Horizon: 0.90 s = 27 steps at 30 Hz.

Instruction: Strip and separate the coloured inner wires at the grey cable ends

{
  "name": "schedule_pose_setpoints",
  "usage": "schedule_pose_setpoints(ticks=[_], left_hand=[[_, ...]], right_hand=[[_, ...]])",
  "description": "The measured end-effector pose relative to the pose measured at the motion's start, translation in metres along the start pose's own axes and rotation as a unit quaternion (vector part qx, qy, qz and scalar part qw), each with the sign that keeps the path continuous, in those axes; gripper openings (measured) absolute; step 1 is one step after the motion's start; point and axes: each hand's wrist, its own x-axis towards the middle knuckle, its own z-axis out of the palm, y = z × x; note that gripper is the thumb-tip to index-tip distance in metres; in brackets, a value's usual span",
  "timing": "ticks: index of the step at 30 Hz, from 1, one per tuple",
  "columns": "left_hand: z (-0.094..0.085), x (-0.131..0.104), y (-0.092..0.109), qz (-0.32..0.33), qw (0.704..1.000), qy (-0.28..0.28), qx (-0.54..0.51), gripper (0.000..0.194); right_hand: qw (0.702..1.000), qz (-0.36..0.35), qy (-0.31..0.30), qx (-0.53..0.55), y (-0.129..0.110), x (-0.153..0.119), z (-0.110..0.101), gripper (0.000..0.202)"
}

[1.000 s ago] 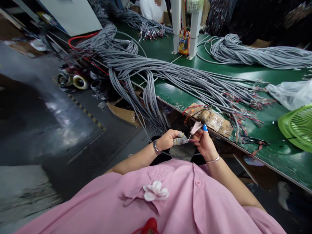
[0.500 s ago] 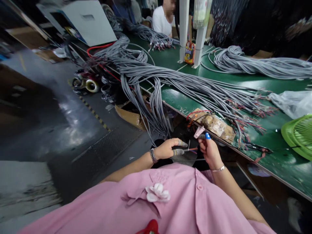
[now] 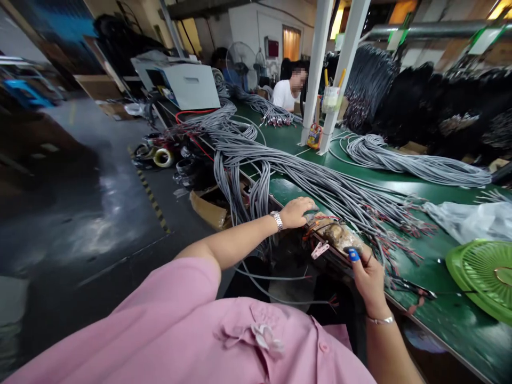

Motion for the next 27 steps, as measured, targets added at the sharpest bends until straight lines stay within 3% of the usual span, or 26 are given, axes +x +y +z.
schedule_pose_setpoints(ticks=[5,10,16,21,24,27], left_hand=[[0.016,0.061,-0.011,0.004,0.989,-0.083,0.124,0.05],[0.02,0.09,-0.011,0.046,0.969,-0.135,0.202,0.05],[0.017,0.099,-0.014,0.037,0.951,-0.198,0.235,0.032],[0.011,0.098,-0.004,-0.011,0.944,-0.216,0.251,0.041],[-0.003,0.097,0.002,-0.055,0.944,-0.186,0.266,0.042],[-0.026,0.086,0.005,-0.096,0.961,-0.11,0.235,0.043]], right_hand=[[0.999,0.003,0.017,0.03,-0.009,0.0,0.006,0.021],[0.998,0.01,0.014,0.065,-0.016,-0.002,0.006,0.026],[0.998,-0.001,0.022,0.056,-0.02,0.0,0.006,0.034],[0.999,0.009,0.016,0.04,-0.022,-0.001,0.004,0.038],[0.997,0.016,0.006,0.076,-0.02,0.0,0.003,0.033],[0.997,0.019,-0.005,0.077,-0.018,0.001,0.002,0.024]])
